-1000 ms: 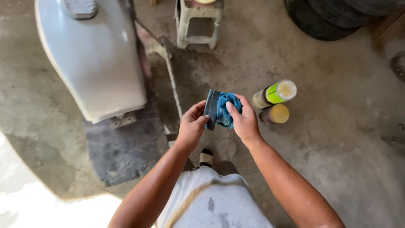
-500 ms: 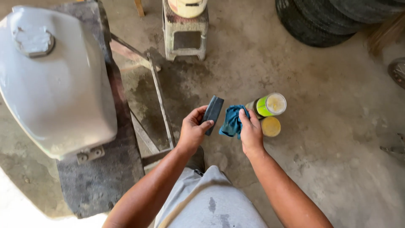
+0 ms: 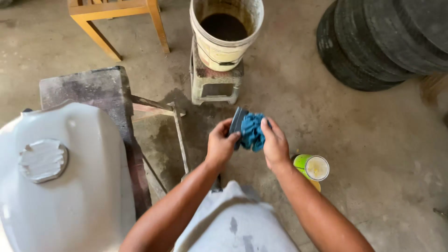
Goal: Sand and wipe down a motorcycle fuel tank for detailing or painting.
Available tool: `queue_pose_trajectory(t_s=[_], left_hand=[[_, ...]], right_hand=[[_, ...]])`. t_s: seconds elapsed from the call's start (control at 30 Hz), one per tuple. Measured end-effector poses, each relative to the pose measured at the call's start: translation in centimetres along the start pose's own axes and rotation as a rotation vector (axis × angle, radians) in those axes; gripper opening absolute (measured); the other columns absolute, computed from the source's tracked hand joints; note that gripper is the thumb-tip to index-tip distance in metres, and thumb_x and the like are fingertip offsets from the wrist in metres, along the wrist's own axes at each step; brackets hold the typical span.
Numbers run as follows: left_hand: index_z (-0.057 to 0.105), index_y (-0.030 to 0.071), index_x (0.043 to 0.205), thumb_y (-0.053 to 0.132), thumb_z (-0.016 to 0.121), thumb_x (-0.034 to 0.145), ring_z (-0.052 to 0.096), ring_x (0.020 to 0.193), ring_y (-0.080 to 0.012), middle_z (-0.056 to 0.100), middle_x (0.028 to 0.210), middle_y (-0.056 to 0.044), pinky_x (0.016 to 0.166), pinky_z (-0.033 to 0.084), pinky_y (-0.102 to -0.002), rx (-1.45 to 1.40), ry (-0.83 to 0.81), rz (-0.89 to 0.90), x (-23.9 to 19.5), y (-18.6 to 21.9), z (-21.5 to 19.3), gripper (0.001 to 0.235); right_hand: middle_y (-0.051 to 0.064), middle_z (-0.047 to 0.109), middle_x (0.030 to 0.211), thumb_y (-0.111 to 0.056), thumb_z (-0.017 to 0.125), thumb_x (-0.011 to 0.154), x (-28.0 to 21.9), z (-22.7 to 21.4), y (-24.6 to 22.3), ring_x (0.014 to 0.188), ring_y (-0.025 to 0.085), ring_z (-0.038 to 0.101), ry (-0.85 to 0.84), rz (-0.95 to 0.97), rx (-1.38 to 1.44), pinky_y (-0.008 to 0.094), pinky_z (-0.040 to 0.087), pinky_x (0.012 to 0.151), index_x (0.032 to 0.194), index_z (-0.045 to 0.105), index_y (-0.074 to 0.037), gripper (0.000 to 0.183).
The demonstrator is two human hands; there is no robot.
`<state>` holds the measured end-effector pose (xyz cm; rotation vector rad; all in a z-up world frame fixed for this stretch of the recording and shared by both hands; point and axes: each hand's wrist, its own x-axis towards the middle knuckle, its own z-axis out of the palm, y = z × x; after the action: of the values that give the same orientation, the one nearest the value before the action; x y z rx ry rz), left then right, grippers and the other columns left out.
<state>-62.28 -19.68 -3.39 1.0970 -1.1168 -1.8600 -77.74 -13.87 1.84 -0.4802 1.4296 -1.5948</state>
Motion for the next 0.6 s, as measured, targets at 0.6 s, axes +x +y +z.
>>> queue_pose_trajectory(t_s=[0.6], left_hand=[[0.06, -0.002, 0.134, -0.004, 0.068, 0.089, 0.066, 0.096, -0.0114, 0.072, 0.112, -0.007, 0.086, 0.055, -0.026, -0.087, 0.348, -0.004, 18.7, 13.4, -6.4, 0.045]], right_hand=[[0.008, 0.069, 0.133, -0.027, 0.056, 0.112, 30.4, 10.9, -15.5, 0.116, 0.013, 0.064, -0.205, -0.424, -0.111, 0.029, 0.051, 0.105, 0.138, 0.063, 0.0, 0.038]])
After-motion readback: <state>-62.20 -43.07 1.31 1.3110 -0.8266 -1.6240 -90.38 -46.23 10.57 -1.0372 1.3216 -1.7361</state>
